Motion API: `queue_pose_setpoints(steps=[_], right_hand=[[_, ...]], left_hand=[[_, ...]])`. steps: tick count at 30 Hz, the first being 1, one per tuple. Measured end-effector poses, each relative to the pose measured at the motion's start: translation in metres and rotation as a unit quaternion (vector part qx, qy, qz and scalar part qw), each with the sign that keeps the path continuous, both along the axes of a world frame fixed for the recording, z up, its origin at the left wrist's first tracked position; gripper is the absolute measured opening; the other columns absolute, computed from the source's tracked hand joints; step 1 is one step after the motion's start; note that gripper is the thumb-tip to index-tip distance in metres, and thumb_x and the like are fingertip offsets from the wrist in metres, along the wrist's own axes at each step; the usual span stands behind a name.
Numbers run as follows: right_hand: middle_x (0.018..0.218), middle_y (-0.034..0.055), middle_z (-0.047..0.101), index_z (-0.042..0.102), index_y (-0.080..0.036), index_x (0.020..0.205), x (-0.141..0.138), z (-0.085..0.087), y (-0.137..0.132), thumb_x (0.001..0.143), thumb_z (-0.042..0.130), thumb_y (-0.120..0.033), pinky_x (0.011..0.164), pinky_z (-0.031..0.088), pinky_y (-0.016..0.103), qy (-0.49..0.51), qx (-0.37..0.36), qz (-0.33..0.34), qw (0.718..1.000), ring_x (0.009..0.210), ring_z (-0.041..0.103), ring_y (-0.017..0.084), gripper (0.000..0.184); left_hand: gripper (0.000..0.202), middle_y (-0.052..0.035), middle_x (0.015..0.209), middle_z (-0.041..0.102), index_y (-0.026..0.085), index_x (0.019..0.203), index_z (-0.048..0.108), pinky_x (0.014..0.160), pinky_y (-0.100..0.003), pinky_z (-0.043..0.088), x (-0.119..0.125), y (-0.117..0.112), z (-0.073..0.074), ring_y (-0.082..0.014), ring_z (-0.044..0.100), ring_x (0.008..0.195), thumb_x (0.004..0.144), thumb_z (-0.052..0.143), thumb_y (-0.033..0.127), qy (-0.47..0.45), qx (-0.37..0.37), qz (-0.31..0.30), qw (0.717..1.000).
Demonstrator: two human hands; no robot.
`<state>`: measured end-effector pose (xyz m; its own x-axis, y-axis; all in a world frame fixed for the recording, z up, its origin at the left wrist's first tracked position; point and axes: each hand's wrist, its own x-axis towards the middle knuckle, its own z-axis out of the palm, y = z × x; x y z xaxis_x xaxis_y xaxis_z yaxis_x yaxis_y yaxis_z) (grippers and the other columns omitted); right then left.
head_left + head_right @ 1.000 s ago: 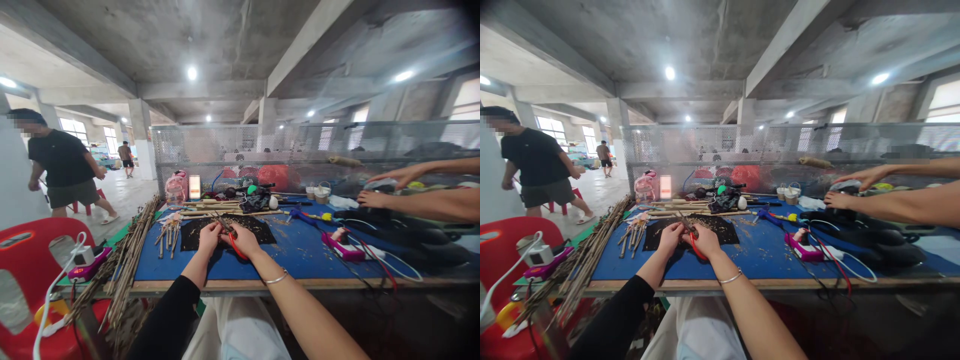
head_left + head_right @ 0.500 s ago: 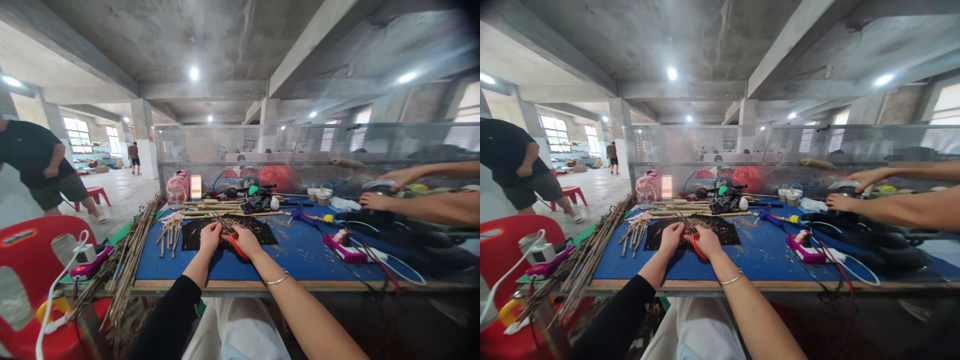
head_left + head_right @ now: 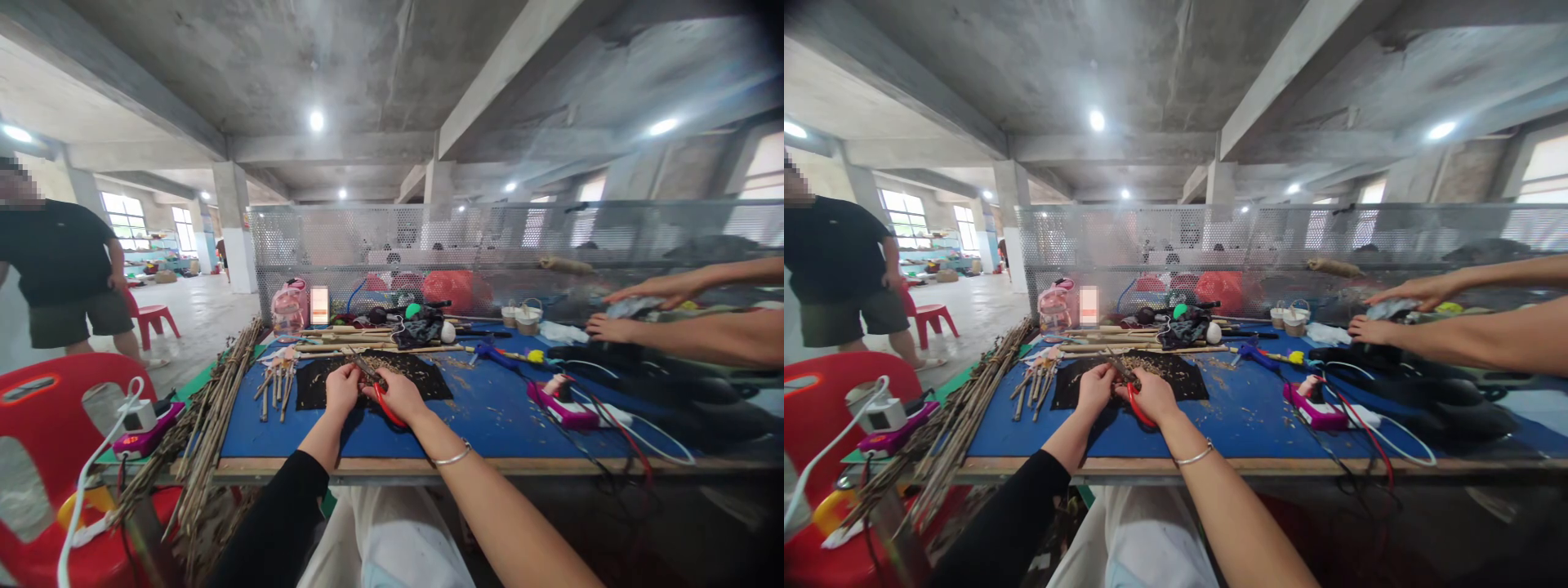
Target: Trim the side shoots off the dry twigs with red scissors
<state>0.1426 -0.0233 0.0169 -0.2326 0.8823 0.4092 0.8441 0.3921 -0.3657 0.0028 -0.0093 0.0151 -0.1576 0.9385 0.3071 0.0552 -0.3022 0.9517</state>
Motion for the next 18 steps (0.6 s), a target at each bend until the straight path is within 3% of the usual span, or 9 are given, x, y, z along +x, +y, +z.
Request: queue_pose_setpoints(steps=[6, 13, 18], right_hand=[[0.085, 0.0051, 0.066, 0.059, -0.023, 0.097, 0.0, 0.001, 0.0, 0.075, 0.048, -0.057, 0.064, 0.038, 0.023, -0.014, -0.022, -0.019, 0.999, 0.082, 0.061, 0.02, 0.042], [0.085, 0.0056, 0.067, 0.057, -0.024, 0.103, 0.002, -0.001, 0.003, 0.073, 0.048, -0.061, 0.066, 0.04, 0.024, 0.001, 0.003, -0.047, 0.999, 0.082, 0.062, 0.02, 0.048], [0.087, 0.0049, 0.067, 0.056, -0.024, 0.107, 0.002, 0.001, 0.003, 0.072, 0.049, -0.061, 0.066, 0.04, 0.024, 0.017, 0.004, -0.056, 0.998, 0.082, 0.062, 0.02, 0.051]], left_hand=[[0.021, -0.0016, 0.053, 0.059, 0.014, 0.073, 0.068, 0.046, -0.02, 0.036, 0.001, 0.004, -0.007, -0.0105, 0.049, 0.043, 0.072, 0.051, 0.028, 0.016, -0.014, 0.02, 1.0], [0.012, -0.0062, 0.055, 0.062, 0.017, 0.058, 0.067, 0.06, -0.024, 0.039, -0.019, 0.015, 0.001, -0.0169, 0.057, 0.058, 0.062, 0.061, 0.026, 0.168, -0.013, 0.122, 0.978], [0.005, -0.0062, 0.06, 0.065, 0.019, 0.055, 0.066, 0.071, -0.026, 0.04, -0.039, 0.022, 0.011, -0.0191, 0.059, 0.067, 0.057, 0.067, 0.024, 0.262, -0.004, 0.072, 0.962]])
